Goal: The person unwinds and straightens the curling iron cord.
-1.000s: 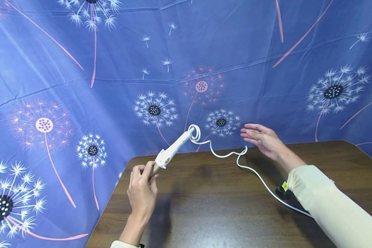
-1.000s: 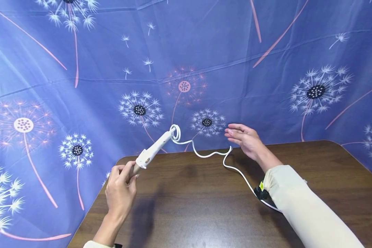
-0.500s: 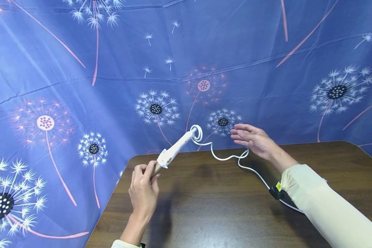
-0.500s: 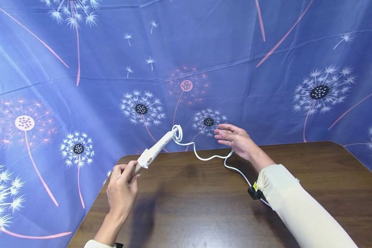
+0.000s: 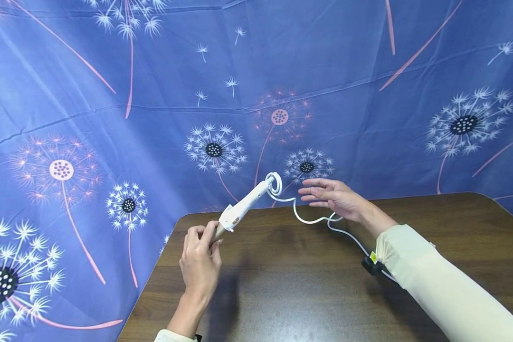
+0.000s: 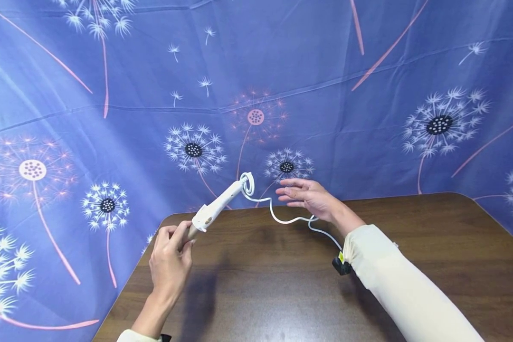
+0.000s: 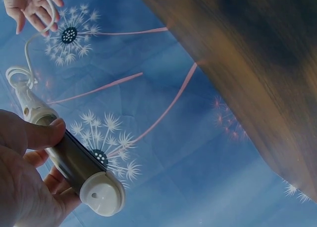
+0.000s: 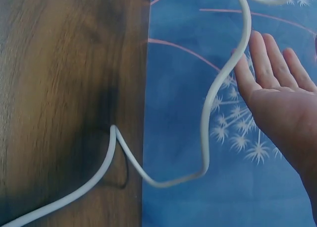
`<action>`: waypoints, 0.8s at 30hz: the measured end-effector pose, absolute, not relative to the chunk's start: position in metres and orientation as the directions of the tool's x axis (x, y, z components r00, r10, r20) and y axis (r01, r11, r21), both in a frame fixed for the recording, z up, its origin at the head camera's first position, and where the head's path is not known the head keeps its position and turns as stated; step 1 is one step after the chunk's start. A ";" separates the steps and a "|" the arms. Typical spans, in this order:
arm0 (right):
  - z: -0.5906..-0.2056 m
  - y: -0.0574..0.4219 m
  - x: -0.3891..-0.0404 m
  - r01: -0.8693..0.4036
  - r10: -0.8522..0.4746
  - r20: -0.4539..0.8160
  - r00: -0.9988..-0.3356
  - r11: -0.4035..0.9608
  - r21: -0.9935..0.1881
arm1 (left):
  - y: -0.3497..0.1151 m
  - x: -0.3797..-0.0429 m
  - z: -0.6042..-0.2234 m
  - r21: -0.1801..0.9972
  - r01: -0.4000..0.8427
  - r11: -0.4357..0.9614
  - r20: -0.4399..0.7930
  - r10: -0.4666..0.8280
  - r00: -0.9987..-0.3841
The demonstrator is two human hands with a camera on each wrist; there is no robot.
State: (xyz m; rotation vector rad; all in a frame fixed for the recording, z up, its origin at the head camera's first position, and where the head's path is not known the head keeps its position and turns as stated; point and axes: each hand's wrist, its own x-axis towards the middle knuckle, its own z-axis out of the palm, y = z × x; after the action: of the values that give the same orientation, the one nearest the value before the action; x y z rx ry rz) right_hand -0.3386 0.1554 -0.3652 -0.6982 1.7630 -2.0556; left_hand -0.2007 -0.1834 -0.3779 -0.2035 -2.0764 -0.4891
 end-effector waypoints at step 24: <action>-0.358 0.116 -0.329 -0.195 -0.568 0.156 -0.808 0.007 -0.981 | -0.180 -0.201 -0.380 0.249 0.331 0.910 0.839 -0.032 -0.543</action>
State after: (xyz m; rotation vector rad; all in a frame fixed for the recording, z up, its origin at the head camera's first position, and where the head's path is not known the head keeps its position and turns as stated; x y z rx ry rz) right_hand -0.3290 0.1161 -0.3579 -0.7917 2.0032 -1.8703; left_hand -0.2005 -0.1798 -0.3798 -0.2137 -2.1001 -0.4725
